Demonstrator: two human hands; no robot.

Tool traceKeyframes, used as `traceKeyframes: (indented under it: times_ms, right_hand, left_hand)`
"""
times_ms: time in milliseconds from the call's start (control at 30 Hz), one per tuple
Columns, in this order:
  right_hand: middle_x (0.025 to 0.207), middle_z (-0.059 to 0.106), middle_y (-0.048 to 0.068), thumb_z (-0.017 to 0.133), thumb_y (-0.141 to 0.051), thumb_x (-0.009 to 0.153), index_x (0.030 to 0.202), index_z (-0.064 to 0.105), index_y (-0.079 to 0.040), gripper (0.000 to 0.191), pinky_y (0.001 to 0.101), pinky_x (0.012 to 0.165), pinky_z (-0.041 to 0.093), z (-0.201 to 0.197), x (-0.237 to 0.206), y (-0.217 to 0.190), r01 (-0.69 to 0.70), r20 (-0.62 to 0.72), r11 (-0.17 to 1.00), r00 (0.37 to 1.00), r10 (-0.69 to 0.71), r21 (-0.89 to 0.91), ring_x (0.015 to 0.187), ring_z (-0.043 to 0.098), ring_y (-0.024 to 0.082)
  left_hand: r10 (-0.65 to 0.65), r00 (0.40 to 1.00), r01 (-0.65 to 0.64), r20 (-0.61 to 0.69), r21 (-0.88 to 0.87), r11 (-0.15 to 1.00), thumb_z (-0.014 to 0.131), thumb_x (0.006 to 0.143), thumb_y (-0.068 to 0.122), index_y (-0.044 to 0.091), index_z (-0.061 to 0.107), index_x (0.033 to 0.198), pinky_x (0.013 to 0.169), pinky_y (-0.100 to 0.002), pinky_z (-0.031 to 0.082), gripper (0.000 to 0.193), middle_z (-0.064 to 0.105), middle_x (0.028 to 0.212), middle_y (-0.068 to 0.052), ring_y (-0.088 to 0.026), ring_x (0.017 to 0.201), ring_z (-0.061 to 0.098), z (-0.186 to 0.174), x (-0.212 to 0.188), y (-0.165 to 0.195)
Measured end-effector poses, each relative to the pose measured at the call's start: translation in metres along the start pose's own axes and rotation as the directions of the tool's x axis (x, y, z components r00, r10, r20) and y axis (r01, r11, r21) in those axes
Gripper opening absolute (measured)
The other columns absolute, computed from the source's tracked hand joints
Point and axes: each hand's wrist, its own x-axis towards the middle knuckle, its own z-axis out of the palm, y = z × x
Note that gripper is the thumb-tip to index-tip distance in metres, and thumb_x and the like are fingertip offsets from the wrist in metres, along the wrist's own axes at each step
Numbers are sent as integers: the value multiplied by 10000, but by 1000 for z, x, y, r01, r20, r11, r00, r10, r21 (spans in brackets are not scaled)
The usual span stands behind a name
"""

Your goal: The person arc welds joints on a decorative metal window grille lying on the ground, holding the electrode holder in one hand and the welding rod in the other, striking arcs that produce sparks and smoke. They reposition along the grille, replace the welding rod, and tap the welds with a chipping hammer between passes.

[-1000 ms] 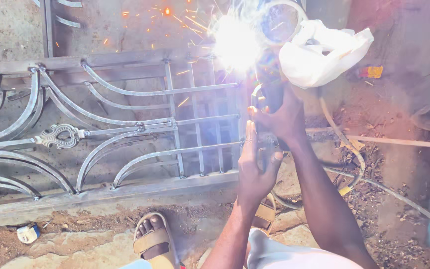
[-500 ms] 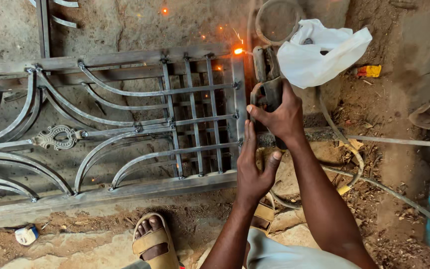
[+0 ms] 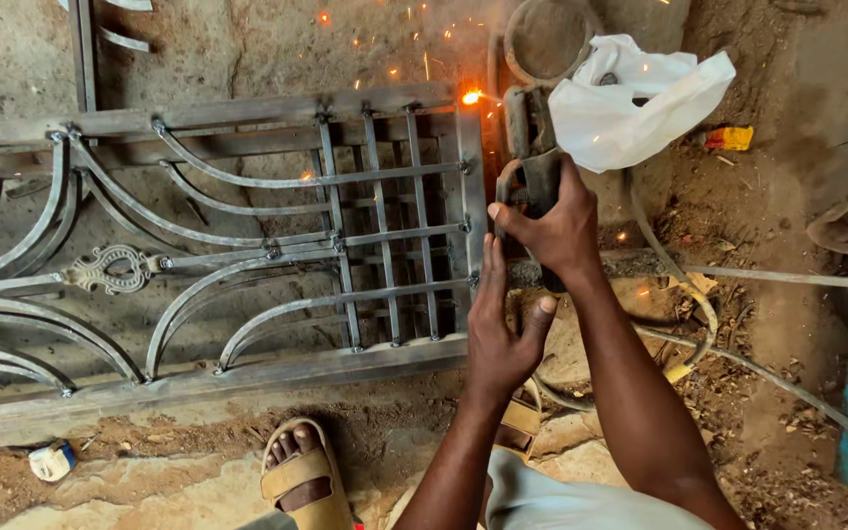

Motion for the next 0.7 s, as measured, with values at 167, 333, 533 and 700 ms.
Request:
traceKeyframes:
  times_ms: [167, 333, 533, 700]
  right_hand:
    - [1046, 742, 84, 875, -432, 748, 1223, 607, -58, 662, 388, 889, 578, -1, 2, -2, -26, 41, 1000, 999, 26, 1, 965, 739, 217]
    - [1042, 735, 53, 880, -342, 743, 1157, 610, -76, 562, 342, 856, 587, 5, 0, 2, -87, 36, 996, 996, 87, -7, 959, 740, 164]
    - [1009, 689, 10, 896, -313, 816, 1183, 560, -59, 558, 304, 845, 582, 0, -16, 3, 26, -97, 964, 995, -1, 265, 904, 675, 117]
    - [1052, 673, 12, 909, -303, 831, 1226, 559, -53, 584, 306, 881, 570, -19, -31, -2, -3, -71, 953, 997, 26, 302, 939, 655, 117]
  left_hand:
    - [-14, 1000, 14, -7, 8, 1000, 690, 989, 368, -93, 305, 1596, 1262, -469, 328, 855, 324, 1665, -348, -444, 1581, 337, 2, -5, -5]
    - [6, 1000, -7, -4, -116, 993, 658, 1060, 388, -97, 268, 1612, 1303, -472, 289, 832, 329, 1687, -338, -439, 1619, 312, -1, -3, 4]
    - [30, 999, -30, -12, 6, 1000, 672, 1005, 408, -78, 325, 1603, 1274, -465, 328, 845, 360, 1666, -328, -444, 1590, 342, -3, 1, 12]
    - [50, 999, -50, -16, 25, 998, 688, 996, 387, -70, 434, 1553, 1232, -471, 395, 764, 529, 1555, -292, -429, 1493, 501, -4, -2, 17]
